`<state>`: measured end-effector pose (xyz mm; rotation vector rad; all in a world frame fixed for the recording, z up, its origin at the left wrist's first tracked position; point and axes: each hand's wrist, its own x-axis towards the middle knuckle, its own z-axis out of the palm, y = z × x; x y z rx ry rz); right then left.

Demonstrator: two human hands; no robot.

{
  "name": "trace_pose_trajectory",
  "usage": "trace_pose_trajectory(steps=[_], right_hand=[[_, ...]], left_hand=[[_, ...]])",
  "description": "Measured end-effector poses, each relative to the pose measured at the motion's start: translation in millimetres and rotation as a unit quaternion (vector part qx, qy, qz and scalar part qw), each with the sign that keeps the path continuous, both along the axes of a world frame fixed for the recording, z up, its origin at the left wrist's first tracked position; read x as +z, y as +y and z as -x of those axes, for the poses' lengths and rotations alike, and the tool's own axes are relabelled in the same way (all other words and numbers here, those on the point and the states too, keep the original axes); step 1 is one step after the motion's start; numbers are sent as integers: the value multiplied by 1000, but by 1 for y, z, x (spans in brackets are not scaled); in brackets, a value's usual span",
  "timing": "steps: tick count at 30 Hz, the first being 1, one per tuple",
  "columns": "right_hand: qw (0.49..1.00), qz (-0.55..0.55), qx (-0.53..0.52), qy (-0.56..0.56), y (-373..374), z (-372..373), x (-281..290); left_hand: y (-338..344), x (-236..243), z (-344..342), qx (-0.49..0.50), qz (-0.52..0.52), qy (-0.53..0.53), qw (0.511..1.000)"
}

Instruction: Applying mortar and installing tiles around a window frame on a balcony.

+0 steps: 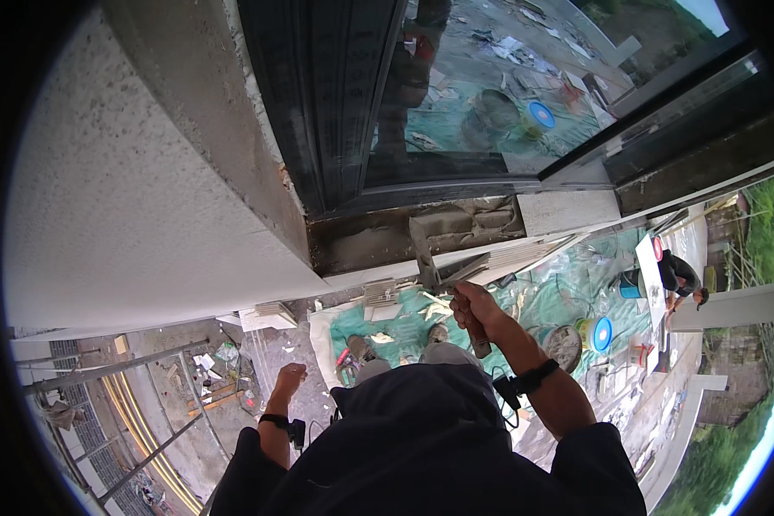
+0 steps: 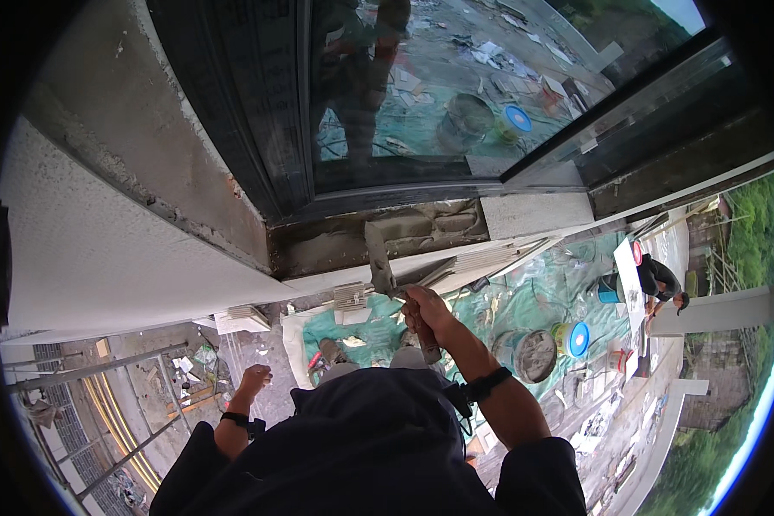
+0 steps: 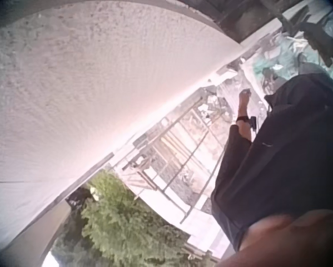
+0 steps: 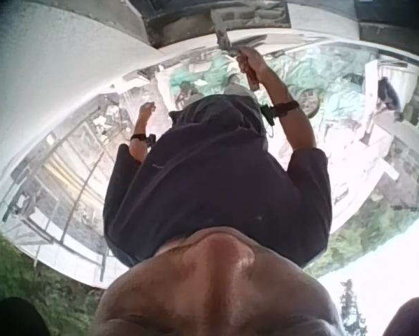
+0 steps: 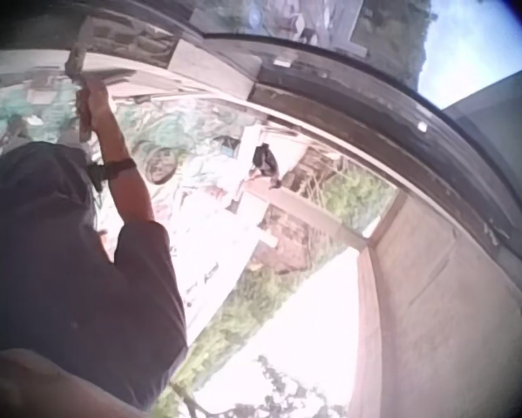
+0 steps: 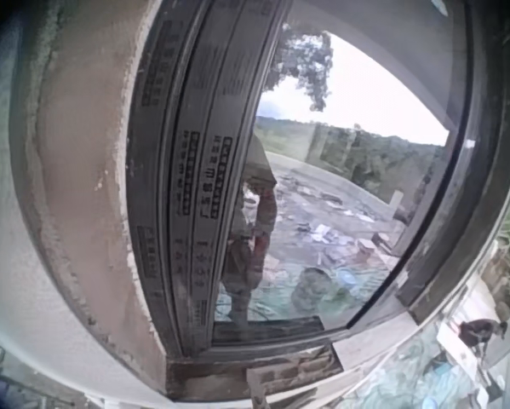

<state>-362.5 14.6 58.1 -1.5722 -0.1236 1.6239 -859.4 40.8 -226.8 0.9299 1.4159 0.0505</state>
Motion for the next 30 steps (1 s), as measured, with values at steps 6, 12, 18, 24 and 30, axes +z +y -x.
trace_pose_trajectory(steps=[6, 12, 18, 24, 30], right_hand=[[998, -2, 51, 34, 19, 54, 9], [996, -5, 76, 45, 39, 83, 10], [993, -21, 107, 51, 60, 107, 6], [883, -102, 365, -279, 65, 56, 30], [551, -161, 574, -585, 78, 39, 54]], left_hand=[[-18, -9, 33, 55, 35, -7, 998], [-44, -11, 33, 52, 60, 11, 997], [-49, -5, 23, 31, 45, 8, 998], [-29, 4, 20, 62, 2, -21, 998], [-48, -6, 43, 83, 47, -17, 995]])
